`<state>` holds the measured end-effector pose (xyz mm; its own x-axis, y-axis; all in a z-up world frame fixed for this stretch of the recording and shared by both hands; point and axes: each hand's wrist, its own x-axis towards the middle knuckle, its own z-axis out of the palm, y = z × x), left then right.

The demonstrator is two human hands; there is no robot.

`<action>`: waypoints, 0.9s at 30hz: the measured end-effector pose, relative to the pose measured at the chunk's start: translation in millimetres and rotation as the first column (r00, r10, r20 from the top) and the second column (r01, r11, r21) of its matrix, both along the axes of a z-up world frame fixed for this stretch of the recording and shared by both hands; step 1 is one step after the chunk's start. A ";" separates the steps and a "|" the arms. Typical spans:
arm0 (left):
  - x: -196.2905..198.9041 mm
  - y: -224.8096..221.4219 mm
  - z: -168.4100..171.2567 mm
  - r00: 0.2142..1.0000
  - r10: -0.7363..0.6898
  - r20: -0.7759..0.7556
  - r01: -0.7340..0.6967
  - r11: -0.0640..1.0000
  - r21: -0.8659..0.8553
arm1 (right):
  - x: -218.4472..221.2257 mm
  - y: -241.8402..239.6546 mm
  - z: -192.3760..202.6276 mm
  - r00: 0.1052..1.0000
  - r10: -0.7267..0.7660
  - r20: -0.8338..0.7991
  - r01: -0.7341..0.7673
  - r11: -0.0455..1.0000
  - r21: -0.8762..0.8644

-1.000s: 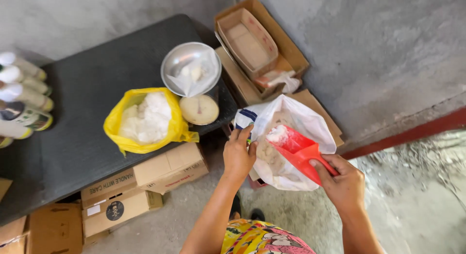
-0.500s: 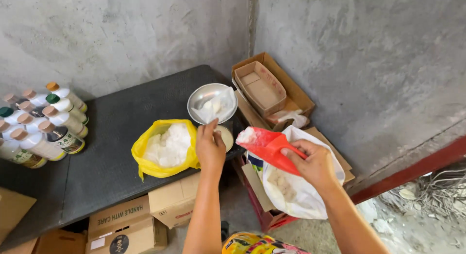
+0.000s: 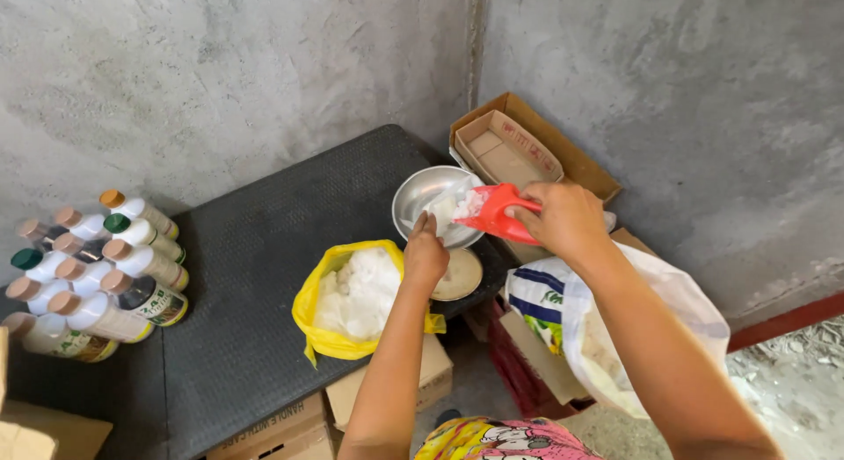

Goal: Measuring and bagging white powder from a large sack into smaller individual bags using a scale.

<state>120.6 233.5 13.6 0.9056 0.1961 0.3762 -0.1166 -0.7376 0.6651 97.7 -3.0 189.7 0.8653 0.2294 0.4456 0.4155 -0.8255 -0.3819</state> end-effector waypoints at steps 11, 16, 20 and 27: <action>8.0 51.6 7.8 0.979 -0.153 0.136 0.180 0.959 -0.218 | 52.4 99.4 -7.6 0.987 0.151 -0.057 -0.161 0.910 -0.382; 11.6 61.1 1.6 0.985 -0.121 0.124 0.152 0.948 -0.280 | 55.3 118.0 -5.7 0.965 0.254 -0.071 -0.253 0.816 -0.520; 13.6 60.3 -2.1 0.980 -0.120 0.158 0.156 0.957 -0.245 | 45.7 103.6 0.6 0.969 0.242 0.052 -0.181 0.835 -0.519; -29.5 47.5 29.2 0.983 -0.052 0.176 0.098 0.961 -0.260 | -8.8 39.2 -17.2 0.994 0.015 0.106 -0.007 0.998 -0.069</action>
